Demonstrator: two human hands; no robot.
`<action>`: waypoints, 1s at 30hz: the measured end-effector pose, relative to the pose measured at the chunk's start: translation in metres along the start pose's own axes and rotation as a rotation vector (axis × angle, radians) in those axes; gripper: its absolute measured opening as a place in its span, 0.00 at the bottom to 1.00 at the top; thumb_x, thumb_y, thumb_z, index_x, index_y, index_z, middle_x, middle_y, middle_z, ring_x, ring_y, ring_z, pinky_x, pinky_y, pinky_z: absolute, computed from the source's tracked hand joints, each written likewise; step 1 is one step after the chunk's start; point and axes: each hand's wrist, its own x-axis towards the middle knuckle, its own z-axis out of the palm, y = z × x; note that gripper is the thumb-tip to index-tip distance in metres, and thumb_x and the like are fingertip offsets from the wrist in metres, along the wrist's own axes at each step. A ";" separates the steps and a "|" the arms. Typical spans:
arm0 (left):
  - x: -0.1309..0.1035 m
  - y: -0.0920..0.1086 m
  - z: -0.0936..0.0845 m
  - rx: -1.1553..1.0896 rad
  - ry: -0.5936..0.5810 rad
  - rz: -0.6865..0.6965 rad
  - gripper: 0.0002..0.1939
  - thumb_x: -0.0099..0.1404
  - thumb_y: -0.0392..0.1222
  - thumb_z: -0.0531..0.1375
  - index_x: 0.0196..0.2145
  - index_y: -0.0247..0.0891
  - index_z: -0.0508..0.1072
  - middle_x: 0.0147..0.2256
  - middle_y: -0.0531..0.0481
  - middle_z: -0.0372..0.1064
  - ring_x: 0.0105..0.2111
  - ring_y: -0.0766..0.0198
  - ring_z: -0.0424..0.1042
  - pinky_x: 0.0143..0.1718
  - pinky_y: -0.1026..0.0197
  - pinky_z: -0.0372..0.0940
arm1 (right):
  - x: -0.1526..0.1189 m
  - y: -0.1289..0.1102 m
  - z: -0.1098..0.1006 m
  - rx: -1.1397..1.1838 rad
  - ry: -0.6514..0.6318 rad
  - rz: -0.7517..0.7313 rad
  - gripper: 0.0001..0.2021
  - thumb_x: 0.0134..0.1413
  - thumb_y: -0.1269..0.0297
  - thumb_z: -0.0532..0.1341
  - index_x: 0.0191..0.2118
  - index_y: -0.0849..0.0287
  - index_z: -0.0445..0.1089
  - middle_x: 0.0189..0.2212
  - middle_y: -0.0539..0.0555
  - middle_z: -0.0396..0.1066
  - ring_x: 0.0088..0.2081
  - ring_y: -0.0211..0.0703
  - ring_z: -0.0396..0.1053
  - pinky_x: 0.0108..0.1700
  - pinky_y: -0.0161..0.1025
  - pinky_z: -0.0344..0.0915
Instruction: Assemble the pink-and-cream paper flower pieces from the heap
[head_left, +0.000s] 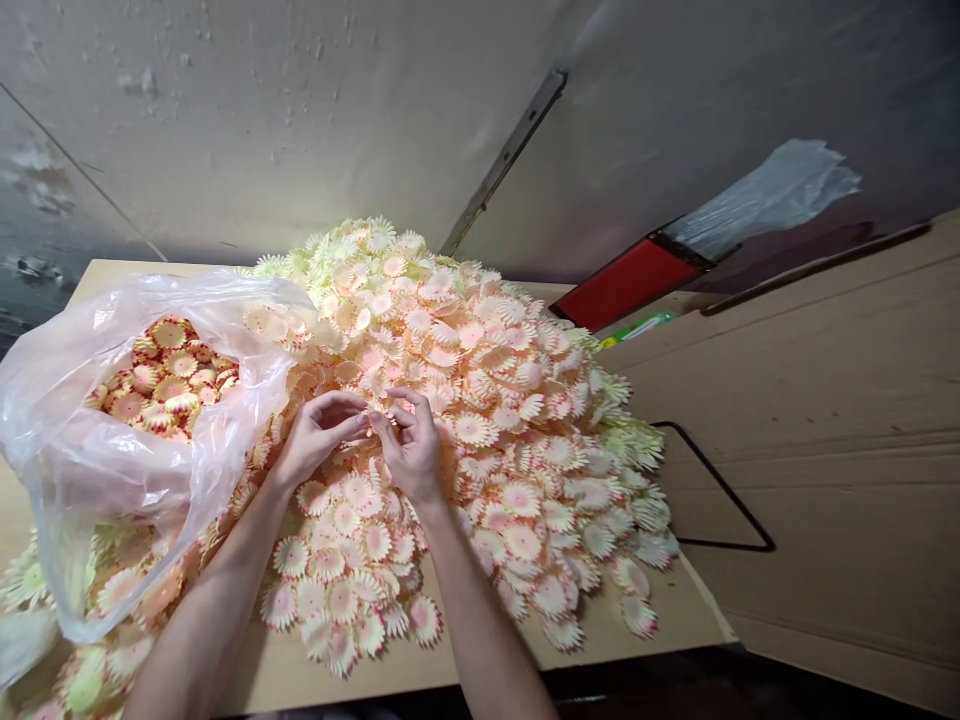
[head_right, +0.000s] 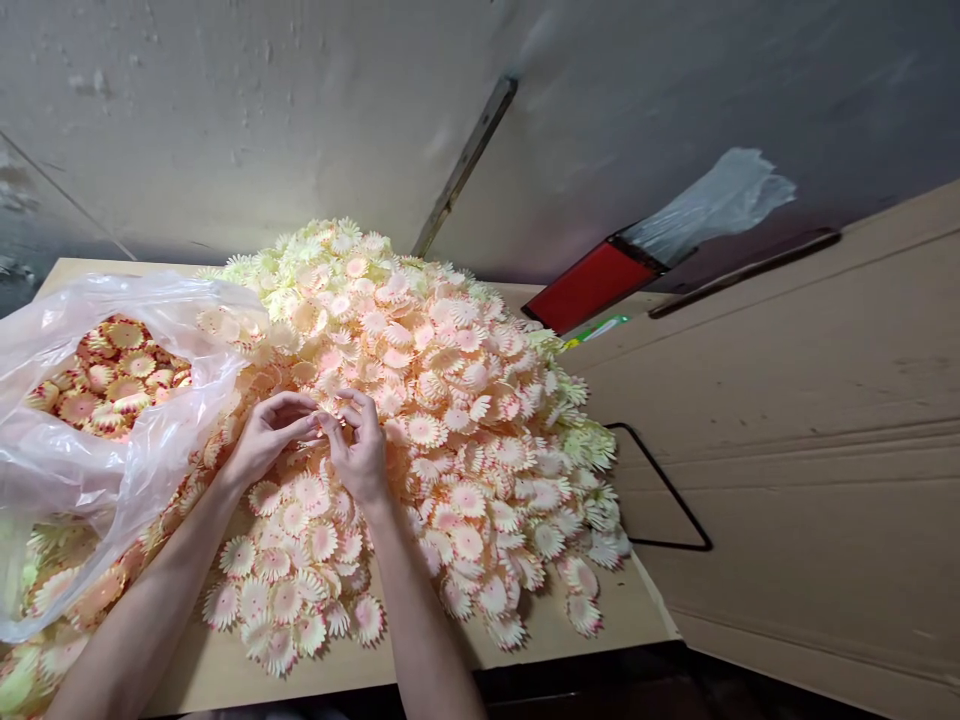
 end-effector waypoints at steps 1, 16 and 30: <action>0.000 0.000 -0.001 0.003 0.011 0.006 0.16 0.53 0.45 0.73 0.37 0.36 0.78 0.36 0.48 0.78 0.36 0.62 0.77 0.39 0.62 0.74 | 0.000 0.000 0.000 -0.027 0.002 -0.012 0.13 0.61 0.58 0.62 0.50 0.53 0.66 0.37 0.53 0.77 0.33 0.41 0.75 0.37 0.38 0.73; 0.001 0.004 -0.002 -0.086 0.046 -0.042 0.18 0.51 0.44 0.74 0.39 0.35 0.79 0.33 0.48 0.78 0.31 0.64 0.77 0.37 0.61 0.74 | 0.004 -0.010 -0.004 -0.286 0.112 -0.319 0.04 0.58 0.61 0.66 0.38 0.53 0.74 0.37 0.55 0.71 0.40 0.44 0.71 0.41 0.41 0.72; 0.001 0.007 -0.004 -0.169 0.051 -0.108 0.19 0.50 0.43 0.75 0.39 0.35 0.78 0.30 0.52 0.76 0.31 0.63 0.78 0.38 0.58 0.76 | 0.008 -0.009 -0.010 -0.251 -0.011 -0.330 0.06 0.58 0.62 0.66 0.41 0.53 0.76 0.38 0.55 0.77 0.41 0.45 0.74 0.45 0.44 0.72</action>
